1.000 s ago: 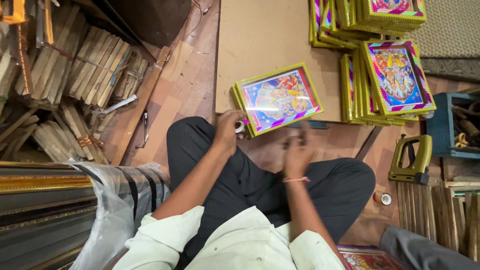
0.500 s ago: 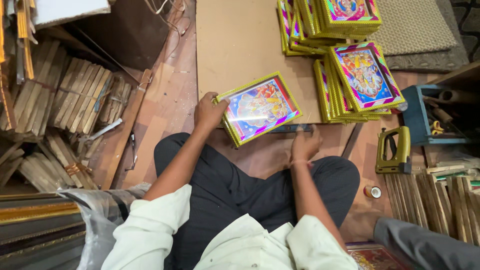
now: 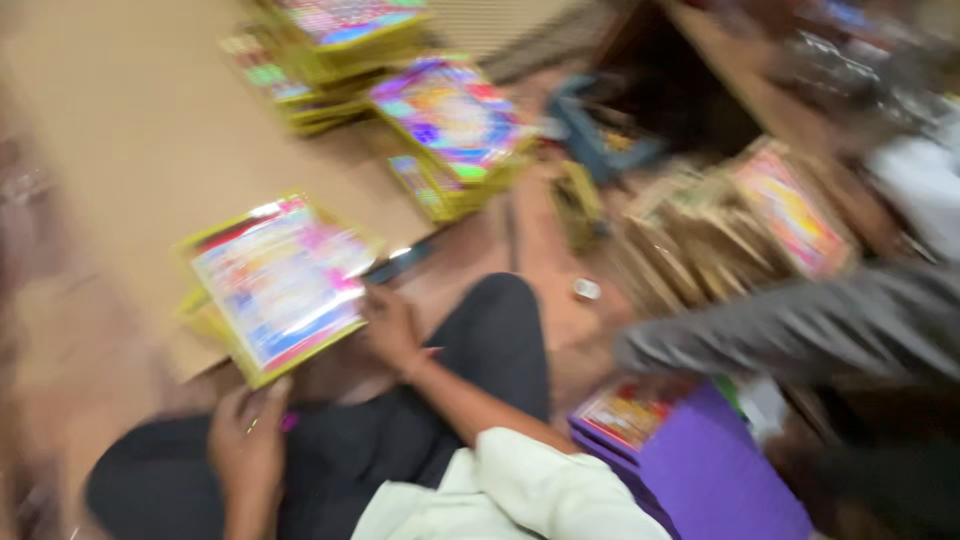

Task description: The person sits on the floor of a frame workshop and finishes small decorative picture frames. They pick up a frame, press and align its glass and printed image, apply a strip of pink adhesive tape along the frame edge using a tape roll, and place finished frames onto a stack.

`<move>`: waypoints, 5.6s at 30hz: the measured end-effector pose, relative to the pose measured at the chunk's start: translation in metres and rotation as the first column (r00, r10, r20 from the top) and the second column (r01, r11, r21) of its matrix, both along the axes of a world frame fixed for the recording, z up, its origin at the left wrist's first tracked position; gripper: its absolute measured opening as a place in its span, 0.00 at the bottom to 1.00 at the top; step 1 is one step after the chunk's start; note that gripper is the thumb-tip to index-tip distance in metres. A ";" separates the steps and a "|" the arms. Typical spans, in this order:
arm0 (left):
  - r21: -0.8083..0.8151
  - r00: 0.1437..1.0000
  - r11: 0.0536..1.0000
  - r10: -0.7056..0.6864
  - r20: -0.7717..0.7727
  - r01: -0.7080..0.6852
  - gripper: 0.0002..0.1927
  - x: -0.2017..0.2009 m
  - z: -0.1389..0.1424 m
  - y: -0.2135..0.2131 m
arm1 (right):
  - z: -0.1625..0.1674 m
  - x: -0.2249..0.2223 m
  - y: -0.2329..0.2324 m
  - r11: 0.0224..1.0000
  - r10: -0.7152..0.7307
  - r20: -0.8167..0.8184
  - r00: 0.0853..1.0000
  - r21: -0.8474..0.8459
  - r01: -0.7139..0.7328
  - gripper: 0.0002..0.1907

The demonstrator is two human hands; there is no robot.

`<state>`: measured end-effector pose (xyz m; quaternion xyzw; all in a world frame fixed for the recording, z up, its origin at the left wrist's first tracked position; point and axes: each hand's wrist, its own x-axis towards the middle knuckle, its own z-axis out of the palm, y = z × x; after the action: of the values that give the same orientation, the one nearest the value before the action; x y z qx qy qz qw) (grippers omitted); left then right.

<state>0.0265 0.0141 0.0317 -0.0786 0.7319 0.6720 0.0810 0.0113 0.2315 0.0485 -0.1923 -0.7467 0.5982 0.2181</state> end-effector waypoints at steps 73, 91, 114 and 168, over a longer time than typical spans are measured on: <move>-0.257 0.990 0.965 0.007 -0.140 -0.043 0.15 -0.012 0.013 -0.005 | -0.039 -0.018 0.020 0.996 -0.011 0.134 0.991 -0.082 0.023 0.04; -0.183 0.992 0.982 0.032 -0.120 -0.053 0.13 -0.017 -0.005 -0.003 | -0.022 -0.021 0.004 0.983 -0.053 0.122 0.991 0.178 0.031 0.06; -0.125 0.993 0.991 0.024 -0.113 -0.038 0.10 -0.012 -0.006 0.000 | -0.034 -0.020 -0.004 1.000 -0.021 0.011 1.000 0.010 0.021 0.23; -0.070 0.967 0.967 0.248 0.065 -0.244 0.23 -0.012 -0.008 0.020 | 0.007 -0.012 -0.002 0.897 -0.417 -0.048 0.907 0.139 0.420 0.25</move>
<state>0.0140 0.0339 0.0239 -0.1959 0.7334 0.6507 0.0213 -0.0010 0.2294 0.0558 -0.3267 -0.7277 0.4828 0.3613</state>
